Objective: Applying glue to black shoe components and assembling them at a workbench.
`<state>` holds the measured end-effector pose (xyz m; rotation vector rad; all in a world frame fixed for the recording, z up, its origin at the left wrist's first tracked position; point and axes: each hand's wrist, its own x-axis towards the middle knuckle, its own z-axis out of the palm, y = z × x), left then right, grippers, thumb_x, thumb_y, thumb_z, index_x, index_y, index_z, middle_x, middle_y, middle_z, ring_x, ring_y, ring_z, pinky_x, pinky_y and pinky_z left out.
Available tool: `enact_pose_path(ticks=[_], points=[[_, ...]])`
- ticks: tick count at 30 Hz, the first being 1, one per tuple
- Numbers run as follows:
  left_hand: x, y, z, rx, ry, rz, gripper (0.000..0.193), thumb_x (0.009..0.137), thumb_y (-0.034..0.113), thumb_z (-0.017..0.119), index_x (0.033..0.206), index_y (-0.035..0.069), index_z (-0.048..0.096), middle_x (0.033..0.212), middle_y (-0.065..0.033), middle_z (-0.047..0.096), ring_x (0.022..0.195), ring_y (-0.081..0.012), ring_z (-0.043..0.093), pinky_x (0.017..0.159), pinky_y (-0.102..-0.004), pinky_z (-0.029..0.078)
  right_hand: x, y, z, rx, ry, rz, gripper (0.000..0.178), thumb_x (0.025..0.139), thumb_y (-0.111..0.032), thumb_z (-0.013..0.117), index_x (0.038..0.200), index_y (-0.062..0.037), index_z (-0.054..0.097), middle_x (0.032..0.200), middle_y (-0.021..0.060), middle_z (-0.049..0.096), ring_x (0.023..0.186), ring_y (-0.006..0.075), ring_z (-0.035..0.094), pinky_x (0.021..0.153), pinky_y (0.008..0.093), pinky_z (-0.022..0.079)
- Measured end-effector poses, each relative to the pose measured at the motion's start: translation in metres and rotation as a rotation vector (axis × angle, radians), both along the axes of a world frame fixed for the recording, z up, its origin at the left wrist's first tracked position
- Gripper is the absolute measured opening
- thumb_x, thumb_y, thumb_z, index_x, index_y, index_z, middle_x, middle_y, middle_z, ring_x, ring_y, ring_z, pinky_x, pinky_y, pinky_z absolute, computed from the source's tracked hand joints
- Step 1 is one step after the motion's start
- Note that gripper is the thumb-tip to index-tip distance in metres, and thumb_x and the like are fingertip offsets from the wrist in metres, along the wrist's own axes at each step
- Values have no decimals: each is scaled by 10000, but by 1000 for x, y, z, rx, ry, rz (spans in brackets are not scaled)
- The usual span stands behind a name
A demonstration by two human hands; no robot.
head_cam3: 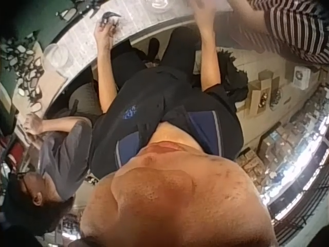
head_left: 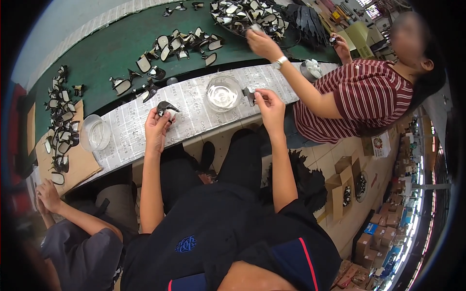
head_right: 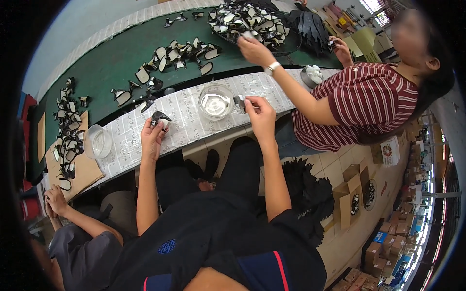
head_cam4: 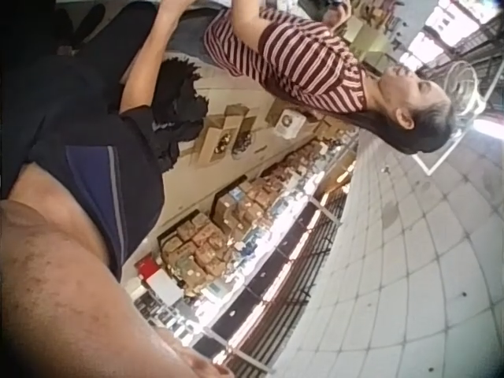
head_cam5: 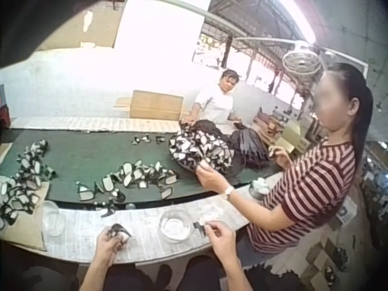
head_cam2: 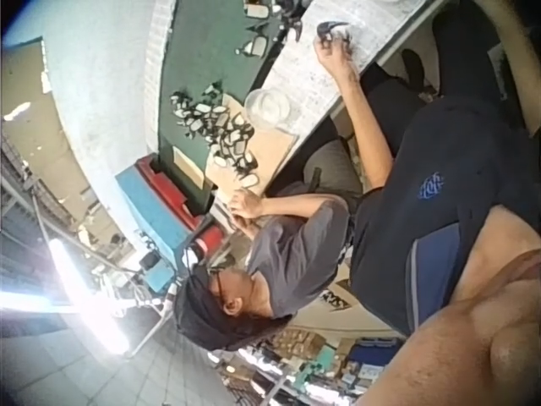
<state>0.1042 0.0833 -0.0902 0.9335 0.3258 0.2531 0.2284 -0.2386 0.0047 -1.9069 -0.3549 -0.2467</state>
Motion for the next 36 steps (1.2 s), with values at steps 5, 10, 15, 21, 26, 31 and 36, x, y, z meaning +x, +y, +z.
enact_pose_path(ticks=[5,10,15,21,26,31,36], points=[[1,-2,3,-27,-16,24,285,934,31,673,1190,27,547,1053,-66,668,906,-147,659,843,-300,566,-9,0,-8,-184,-220,50,161,910,-48,697,1056,18,692,1091,152,665,844,239,694,728,336,567],[1,-3,2,-22,-1,24,281,936,30,671,1190,28,549,1057,-68,667,920,-146,654,843,-313,570,-14,-5,-6,-293,-302,91,179,891,-38,709,1062,9,684,1096,167,653,873,296,682,759,356,552],[1,-2,1,-19,-4,30,269,936,29,671,1179,28,556,1061,-72,669,929,-153,655,848,-319,566,-21,-6,-3,-298,-311,93,159,888,-28,708,1043,5,690,1082,142,670,916,283,677,750,331,555],[1,-2,1,0,-13,24,269,934,38,679,1173,29,556,1047,-76,680,914,-157,663,834,-318,565,-23,-11,-6,-333,-347,103,163,881,-26,716,1040,0,693,1087,143,665,931,297,674,752,338,558],[1,-2,-1,2,-16,16,262,937,51,683,1166,24,557,1033,-80,685,896,-166,671,823,-316,568,-23,-17,-9,-365,-386,118,171,882,-25,715,1050,-1,690,1085,140,659,918,290,677,741,333,559],[0,-2,0,-18,-45,-1,286,942,84,693,1182,12,555,1024,-91,692,898,-191,689,827,-324,576,-30,-18,-2,-311,-305,109,179,881,-24,713,1057,2,687,1071,139,663,897,277,683,729,330,558],[1,-3,-1,-15,-54,-12,329,950,87,682,1233,-6,541,1069,-127,700,968,-236,701,866,-342,580,-23,-9,1,-281,-399,89,181,897,-27,695,1076,-1,680,1114,152,643,860,283,683,711,334,570]])
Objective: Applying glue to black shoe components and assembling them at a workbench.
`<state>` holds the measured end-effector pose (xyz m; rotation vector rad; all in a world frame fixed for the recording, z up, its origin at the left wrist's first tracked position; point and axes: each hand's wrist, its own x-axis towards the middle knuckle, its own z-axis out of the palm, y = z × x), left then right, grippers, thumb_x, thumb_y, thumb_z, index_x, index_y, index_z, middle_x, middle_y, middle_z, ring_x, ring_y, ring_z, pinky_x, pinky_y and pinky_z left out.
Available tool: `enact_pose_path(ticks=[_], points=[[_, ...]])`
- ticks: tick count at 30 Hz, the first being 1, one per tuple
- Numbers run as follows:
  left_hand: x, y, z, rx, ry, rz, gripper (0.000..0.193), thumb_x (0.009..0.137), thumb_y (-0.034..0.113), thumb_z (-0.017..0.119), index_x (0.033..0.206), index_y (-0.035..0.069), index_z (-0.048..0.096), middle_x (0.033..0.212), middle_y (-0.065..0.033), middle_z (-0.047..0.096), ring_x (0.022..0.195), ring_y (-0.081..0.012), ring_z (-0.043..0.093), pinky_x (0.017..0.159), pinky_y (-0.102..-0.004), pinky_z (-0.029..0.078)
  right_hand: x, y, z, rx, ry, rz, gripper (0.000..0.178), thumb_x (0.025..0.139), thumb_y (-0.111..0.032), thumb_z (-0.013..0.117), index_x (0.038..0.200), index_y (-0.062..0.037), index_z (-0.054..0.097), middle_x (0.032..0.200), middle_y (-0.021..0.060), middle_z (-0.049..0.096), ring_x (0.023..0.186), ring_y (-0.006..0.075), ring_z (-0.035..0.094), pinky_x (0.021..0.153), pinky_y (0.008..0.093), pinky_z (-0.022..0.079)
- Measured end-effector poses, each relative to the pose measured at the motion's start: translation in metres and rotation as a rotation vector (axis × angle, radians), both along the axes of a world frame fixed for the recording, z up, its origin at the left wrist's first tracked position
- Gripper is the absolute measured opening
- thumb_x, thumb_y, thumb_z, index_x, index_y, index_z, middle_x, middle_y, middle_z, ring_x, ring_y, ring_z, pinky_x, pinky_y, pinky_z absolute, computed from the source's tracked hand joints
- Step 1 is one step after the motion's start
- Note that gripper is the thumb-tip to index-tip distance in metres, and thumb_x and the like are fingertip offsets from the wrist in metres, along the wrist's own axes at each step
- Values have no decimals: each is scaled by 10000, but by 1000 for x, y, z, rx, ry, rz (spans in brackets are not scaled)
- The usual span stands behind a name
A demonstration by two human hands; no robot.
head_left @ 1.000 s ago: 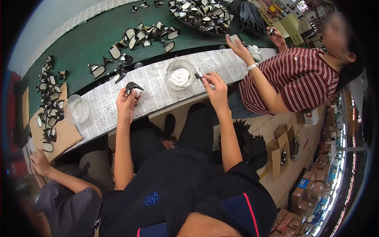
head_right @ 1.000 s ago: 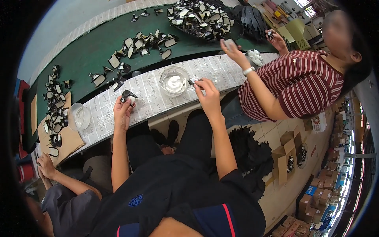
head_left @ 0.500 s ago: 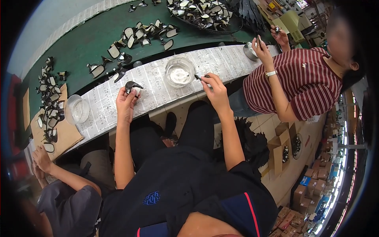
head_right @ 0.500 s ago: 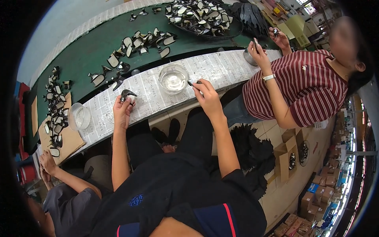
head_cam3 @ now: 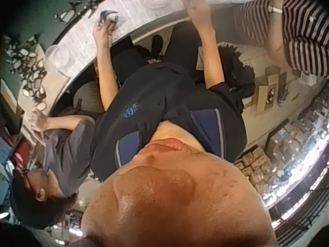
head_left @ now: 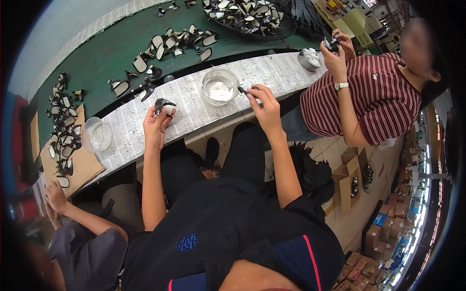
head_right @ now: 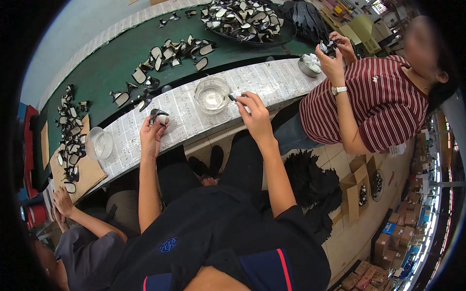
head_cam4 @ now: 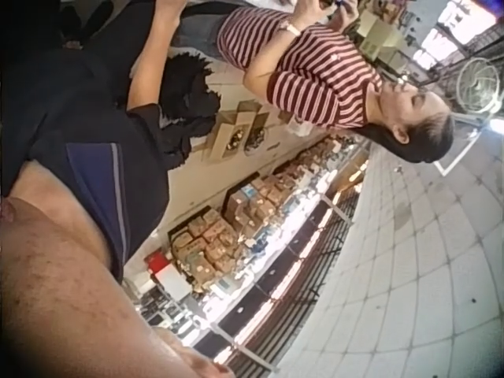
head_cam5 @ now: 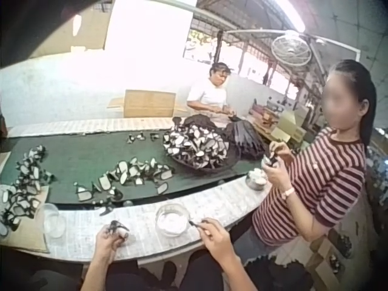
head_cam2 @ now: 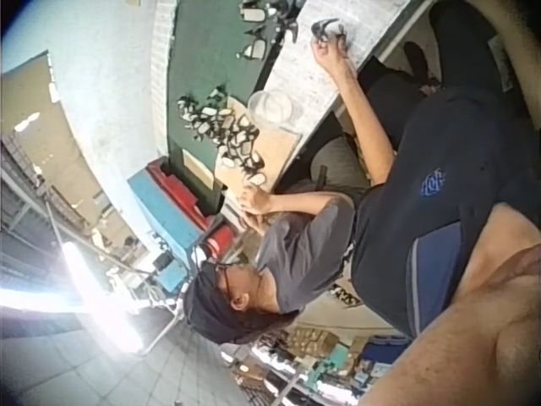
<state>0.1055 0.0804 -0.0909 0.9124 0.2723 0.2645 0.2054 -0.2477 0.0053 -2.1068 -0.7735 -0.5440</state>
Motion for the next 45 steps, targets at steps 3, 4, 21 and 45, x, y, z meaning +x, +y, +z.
enact_pose_path(ticks=[3,4,21,45], points=[[-2,1,1,-15,2,-8,351,950,60,671,1258,-16,522,1110,-158,689,1022,-258,695,903,-357,575,-4,0,-7,6,36,14,180,900,-26,692,1077,0,677,1108,146,643,850,280,684,704,333,566],[-3,1,1,-14,1,-6,351,950,60,671,1258,-16,522,1110,-158,689,1022,-258,695,903,-357,575,-6,0,-8,29,127,10,180,900,-26,692,1077,1,676,1107,144,644,849,281,684,707,334,563],[-6,8,-4,-135,-105,-57,308,1053,176,504,1306,1,491,1293,-181,614,1213,-318,616,1056,-450,496,-17,-9,18,95,101,-180,161,901,-31,692,1052,18,666,1076,137,658,838,242,673,726,316,557],[-24,-12,5,-154,-11,-86,369,1037,178,548,1371,37,478,1256,-98,643,1143,-241,648,1039,-421,516,-9,1,23,94,67,-50,160,910,-57,693,1056,5,670,1080,124,667,870,224,668,763,316,535]])
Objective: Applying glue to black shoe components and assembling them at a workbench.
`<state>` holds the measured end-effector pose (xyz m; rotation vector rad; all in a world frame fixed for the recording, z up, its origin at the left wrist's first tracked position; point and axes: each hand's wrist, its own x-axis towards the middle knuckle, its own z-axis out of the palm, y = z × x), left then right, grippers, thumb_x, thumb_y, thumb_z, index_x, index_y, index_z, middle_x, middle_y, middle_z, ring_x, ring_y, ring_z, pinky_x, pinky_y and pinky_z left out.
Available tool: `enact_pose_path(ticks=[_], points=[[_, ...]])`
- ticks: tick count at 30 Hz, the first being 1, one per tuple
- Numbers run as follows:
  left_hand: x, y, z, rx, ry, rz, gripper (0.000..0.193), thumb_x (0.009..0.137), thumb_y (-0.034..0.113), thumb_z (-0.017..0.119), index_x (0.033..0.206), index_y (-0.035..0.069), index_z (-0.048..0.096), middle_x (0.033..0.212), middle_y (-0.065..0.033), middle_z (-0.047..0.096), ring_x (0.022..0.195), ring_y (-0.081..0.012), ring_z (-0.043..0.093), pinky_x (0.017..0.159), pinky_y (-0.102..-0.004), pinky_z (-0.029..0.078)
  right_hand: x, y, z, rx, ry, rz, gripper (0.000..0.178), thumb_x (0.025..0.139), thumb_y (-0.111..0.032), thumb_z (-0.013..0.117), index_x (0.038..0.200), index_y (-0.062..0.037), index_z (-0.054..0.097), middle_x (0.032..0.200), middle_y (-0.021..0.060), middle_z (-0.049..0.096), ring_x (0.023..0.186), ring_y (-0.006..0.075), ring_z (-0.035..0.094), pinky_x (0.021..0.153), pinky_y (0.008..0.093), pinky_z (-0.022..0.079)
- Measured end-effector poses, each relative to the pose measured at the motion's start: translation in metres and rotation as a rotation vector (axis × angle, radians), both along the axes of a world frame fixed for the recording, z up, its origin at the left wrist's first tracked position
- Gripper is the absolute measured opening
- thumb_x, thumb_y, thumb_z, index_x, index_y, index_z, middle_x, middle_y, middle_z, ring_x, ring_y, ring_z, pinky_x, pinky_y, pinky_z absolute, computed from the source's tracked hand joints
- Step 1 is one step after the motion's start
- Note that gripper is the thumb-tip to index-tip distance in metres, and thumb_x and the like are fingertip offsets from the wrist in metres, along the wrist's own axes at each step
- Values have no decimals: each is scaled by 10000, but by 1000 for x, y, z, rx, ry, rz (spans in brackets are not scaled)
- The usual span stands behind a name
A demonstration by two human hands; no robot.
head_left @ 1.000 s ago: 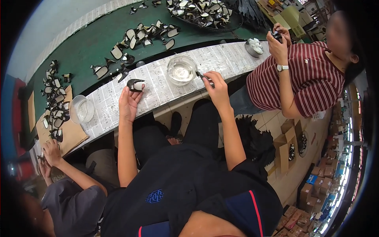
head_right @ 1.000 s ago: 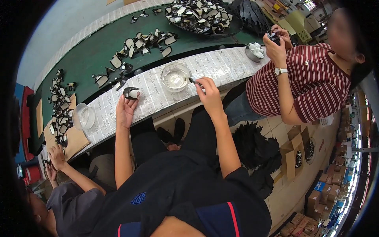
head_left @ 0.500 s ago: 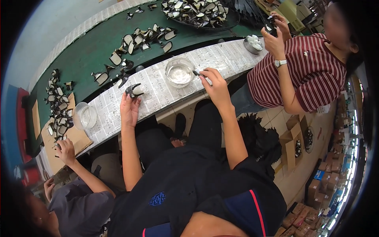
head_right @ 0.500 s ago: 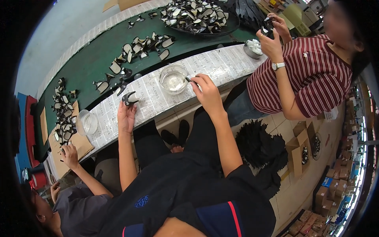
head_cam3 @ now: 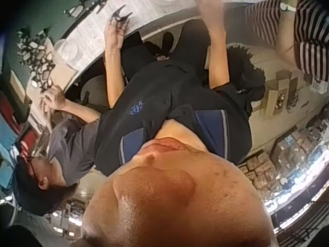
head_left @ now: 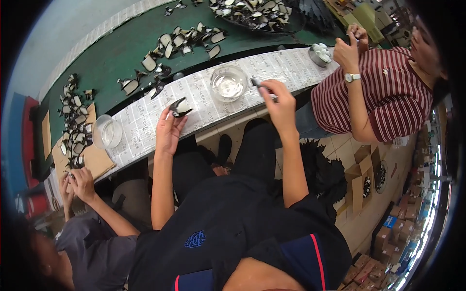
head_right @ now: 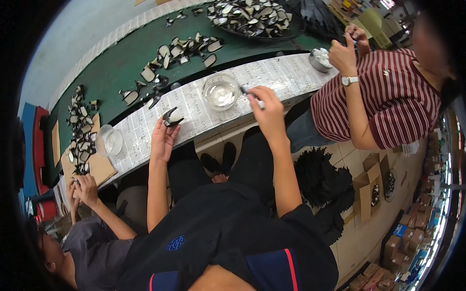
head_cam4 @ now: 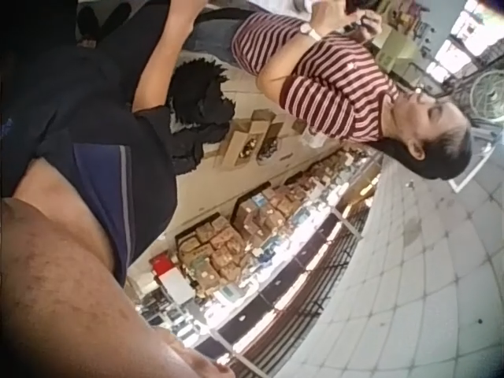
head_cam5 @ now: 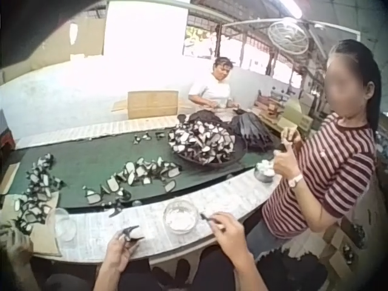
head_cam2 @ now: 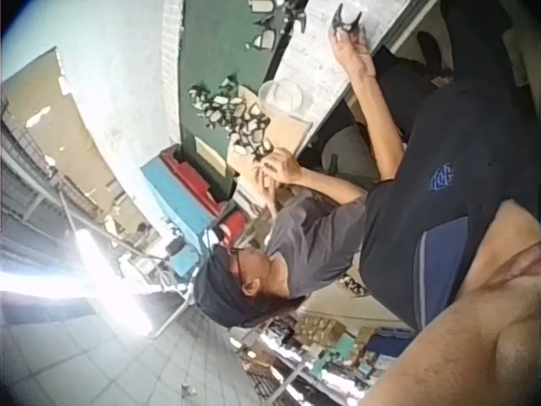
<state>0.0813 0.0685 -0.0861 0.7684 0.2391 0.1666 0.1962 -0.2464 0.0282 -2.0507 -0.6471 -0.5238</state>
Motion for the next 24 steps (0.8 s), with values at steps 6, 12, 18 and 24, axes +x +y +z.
enact_pose_path(ticks=[6,12,18,24], points=[[-21,-42,17,6,150,-108,349,1043,218,547,1340,35,518,1208,-95,659,1080,-223,666,991,-397,541,-17,-1,-4,21,-114,-203,150,940,-45,663,1084,-8,646,1134,121,629,865,210,634,710,305,536],[-29,-67,33,-65,175,-194,322,1030,187,572,1296,14,523,1138,-72,676,1028,-219,683,998,-401,552,-50,9,3,184,163,-174,174,959,-28,652,1121,34,652,1118,107,639,895,128,623,760,267,529],[-32,-75,37,-87,188,-203,310,1023,151,579,1292,12,511,1123,-74,678,1034,-217,683,996,-405,555,-65,36,43,237,-145,-66,229,896,-12,720,1118,23,676,1108,122,656,898,183,658,684,269,560],[-37,-82,37,-69,198,-222,298,1028,146,569,1288,13,510,1146,-73,671,1062,-215,674,997,-402,554,-5,49,-6,-104,-15,20,208,893,-6,682,1099,11,668,1100,175,650,968,339,657,833,387,534]])
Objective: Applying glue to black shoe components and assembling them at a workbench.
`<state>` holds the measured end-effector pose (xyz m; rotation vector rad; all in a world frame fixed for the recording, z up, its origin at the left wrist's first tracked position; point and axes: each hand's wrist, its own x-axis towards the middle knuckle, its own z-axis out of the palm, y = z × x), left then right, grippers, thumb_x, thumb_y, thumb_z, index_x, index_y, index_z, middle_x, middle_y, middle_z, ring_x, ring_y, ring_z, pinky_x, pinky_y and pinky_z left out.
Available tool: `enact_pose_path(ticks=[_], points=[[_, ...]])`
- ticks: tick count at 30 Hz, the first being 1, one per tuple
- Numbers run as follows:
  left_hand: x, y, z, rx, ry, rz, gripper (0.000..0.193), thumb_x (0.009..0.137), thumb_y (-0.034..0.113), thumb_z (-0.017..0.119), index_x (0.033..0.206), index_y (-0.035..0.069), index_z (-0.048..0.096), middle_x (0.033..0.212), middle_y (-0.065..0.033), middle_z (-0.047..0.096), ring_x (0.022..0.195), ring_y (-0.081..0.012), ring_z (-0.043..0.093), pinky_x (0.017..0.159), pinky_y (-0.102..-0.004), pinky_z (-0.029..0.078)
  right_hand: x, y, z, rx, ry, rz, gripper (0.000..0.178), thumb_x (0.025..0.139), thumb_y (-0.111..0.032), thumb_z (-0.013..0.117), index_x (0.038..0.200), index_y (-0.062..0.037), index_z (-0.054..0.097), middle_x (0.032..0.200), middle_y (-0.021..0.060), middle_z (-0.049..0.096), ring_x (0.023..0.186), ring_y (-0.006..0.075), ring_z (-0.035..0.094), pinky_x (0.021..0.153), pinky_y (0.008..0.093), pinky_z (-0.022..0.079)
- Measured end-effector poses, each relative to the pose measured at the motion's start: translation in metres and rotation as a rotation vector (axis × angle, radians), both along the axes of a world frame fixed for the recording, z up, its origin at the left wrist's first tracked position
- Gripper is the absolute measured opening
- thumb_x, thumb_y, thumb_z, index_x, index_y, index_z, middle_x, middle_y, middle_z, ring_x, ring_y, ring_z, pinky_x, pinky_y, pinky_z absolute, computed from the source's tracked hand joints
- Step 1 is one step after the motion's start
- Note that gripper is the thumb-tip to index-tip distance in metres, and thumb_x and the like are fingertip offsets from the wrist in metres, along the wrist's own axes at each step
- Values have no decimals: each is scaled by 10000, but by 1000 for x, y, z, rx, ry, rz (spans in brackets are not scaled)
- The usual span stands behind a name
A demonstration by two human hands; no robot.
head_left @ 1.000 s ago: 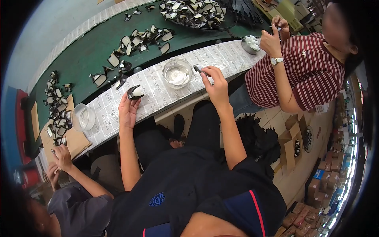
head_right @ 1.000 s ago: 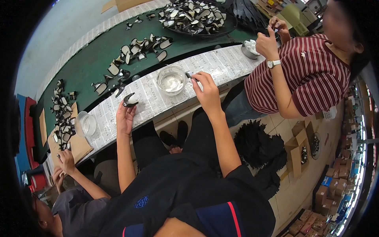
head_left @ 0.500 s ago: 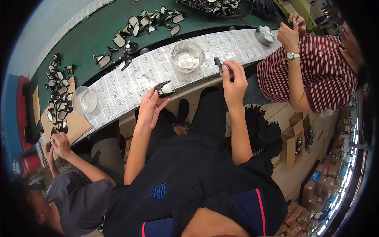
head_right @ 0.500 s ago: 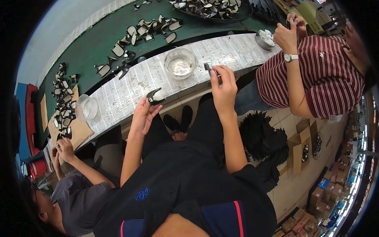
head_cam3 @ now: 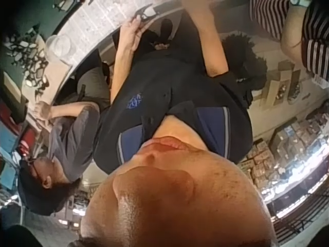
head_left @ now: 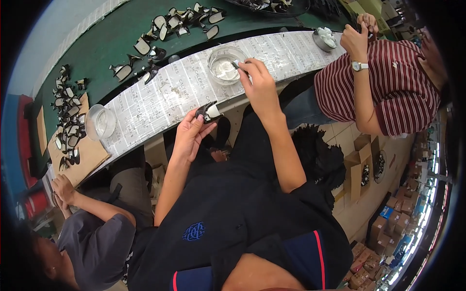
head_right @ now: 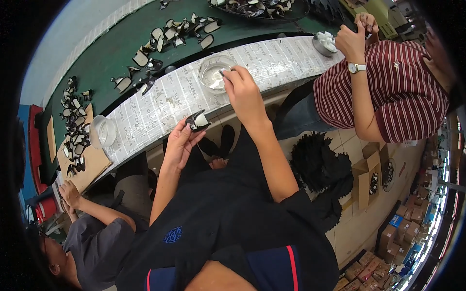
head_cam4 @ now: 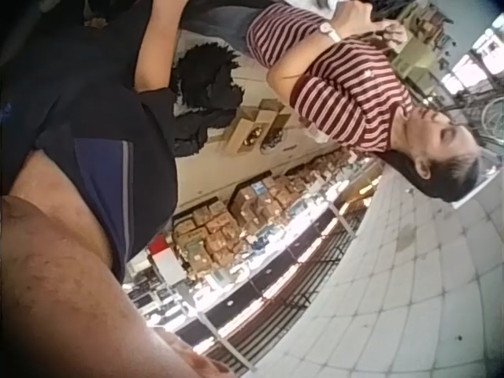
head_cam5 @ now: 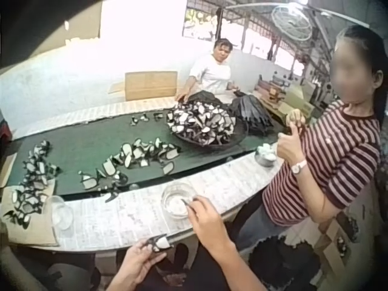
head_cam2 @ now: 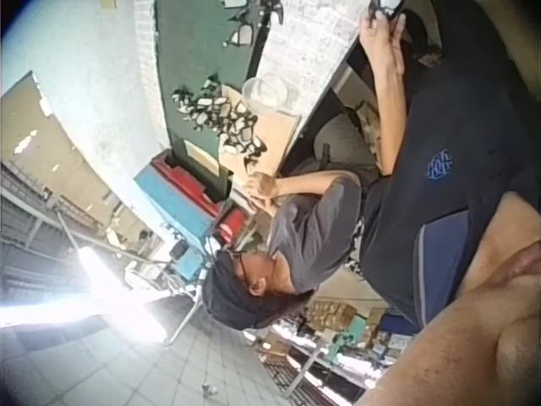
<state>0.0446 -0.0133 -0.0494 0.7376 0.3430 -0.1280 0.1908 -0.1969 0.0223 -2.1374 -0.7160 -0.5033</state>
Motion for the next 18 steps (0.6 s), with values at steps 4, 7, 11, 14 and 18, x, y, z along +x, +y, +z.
enact_pose_path(ticks=[4,7,11,14,18], points=[[0,7,4,2,-8,0,300,1029,147,568,1290,11,511,1130,-61,668,1057,-205,673,993,-400,556,-16,-1,8,97,-37,-83,182,905,-6,679,1084,24,673,1108,158,658,938,273,680,803,340,550],[-2,6,12,20,-7,9,301,1027,152,572,1287,11,515,1112,-50,665,1033,-179,672,991,-399,557,-36,-10,24,215,90,-88,173,909,-12,682,1079,21,682,1111,144,662,884,219,685,749,304,553],[-5,10,6,28,-35,21,312,1025,154,578,1293,11,511,1147,-68,664,1054,-185,670,984,-396,561,-73,-13,34,339,230,-27,183,887,-13,716,1068,13,699,1098,124,671,799,151,672,666,265,548],[-5,6,14,26,-48,22,326,1021,154,585,1302,11,502,1162,-80,663,1069,-187,669,970,-389,569,-96,-11,40,164,122,55,245,831,6,757,1069,-6,700,1074,132,652,809,216,692,676,304,566],[-5,0,24,27,-78,-2,336,1018,151,590,1308,12,493,1173,-91,663,1064,-179,670,953,-373,578,-110,-5,25,-4,-102,129,281,810,-47,779,1076,-22,690,1064,145,641,835,292,689,691,352,583]])
